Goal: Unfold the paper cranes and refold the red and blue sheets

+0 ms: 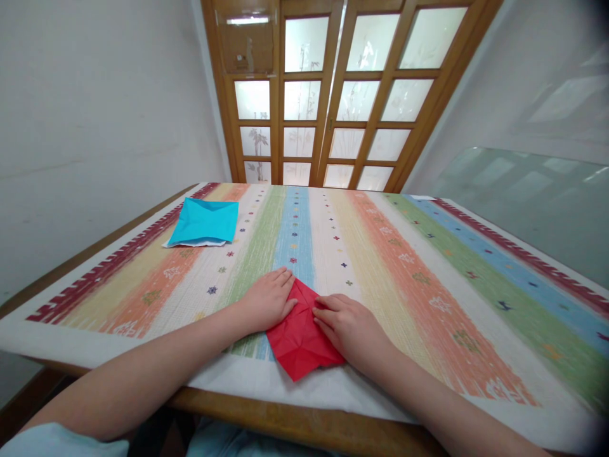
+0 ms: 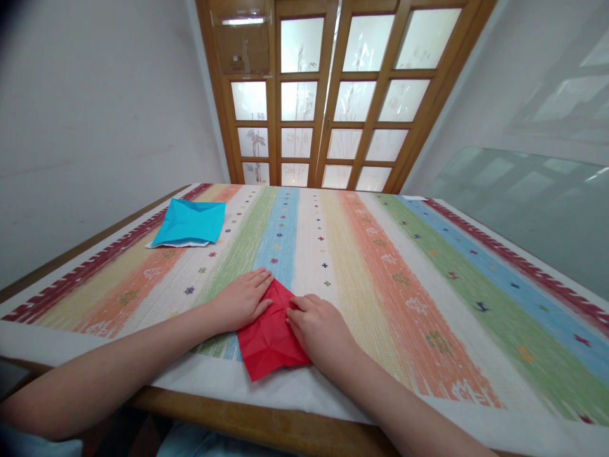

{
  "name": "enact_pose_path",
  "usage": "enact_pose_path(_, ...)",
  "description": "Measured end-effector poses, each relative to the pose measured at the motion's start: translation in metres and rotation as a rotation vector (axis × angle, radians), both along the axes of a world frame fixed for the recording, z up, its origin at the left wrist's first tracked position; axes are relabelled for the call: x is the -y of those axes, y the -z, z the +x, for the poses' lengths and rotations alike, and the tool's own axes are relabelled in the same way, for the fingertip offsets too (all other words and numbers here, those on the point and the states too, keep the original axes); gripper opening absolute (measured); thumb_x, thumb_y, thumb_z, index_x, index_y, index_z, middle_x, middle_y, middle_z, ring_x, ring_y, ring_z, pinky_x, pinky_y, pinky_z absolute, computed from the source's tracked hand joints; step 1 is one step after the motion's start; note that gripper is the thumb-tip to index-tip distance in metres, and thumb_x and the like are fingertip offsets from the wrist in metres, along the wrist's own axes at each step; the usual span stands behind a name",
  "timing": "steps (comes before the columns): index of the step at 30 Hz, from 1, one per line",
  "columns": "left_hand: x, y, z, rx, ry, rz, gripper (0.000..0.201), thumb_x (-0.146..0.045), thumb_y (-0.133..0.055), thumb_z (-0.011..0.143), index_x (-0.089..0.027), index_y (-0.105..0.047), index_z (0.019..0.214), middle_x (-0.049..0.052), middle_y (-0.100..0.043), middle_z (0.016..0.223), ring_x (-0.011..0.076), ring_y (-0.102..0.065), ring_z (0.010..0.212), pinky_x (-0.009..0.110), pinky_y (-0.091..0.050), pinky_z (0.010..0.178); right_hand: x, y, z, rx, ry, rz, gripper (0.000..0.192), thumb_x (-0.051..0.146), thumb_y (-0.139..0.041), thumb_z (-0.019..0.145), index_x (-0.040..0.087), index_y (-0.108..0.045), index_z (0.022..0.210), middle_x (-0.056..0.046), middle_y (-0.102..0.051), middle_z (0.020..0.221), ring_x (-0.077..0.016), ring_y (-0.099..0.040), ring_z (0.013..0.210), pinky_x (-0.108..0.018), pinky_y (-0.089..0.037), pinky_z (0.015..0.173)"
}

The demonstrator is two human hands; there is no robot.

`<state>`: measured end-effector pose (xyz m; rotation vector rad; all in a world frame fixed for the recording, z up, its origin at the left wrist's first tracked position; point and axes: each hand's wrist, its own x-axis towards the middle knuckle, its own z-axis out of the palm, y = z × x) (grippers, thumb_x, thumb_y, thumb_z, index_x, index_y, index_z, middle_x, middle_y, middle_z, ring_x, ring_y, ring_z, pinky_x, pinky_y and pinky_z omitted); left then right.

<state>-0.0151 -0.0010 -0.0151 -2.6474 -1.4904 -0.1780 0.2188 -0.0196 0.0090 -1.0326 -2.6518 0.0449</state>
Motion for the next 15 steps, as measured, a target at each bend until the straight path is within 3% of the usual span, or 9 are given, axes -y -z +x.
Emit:
enact_pose_path(6, -0.0003, -0.0071, 0.0027, -0.035, 0.165, -0.062, 0.046, -0.024, -0.029, 0.108, -0.009, -0.048, 0.146, 0.015, -0.048, 0.154, 0.0226, -0.045, 0.143, 0.038, -0.028, 0.121, -0.0006, -0.0015, -0.0009, 0.018, 0.0, -0.025, 0.023, 0.013, -0.059, 0.096, 0.019, -0.081, 0.098, -0.011, -0.077, 0.107, -0.0265, -0.069, 0.102, -0.042, -0.056, 0.092)
enact_pose_path(15, -0.0003, -0.0106, 0.0022, 0.018, 0.154, -0.117, 0.044, -0.025, -0.031, 0.107, -0.014, -0.051, 0.145, 0.013, -0.049, 0.153, 0.0215, -0.047, 0.142, 0.038, -0.031, 0.12, -0.003, -0.006, 0.0042, -0.001, -0.015, -0.062, 0.022, 0.017, -0.06, 0.095, 0.02, -0.081, 0.099, -0.01, -0.077, 0.109, -0.0265, -0.07, 0.102, -0.042, -0.054, 0.092)
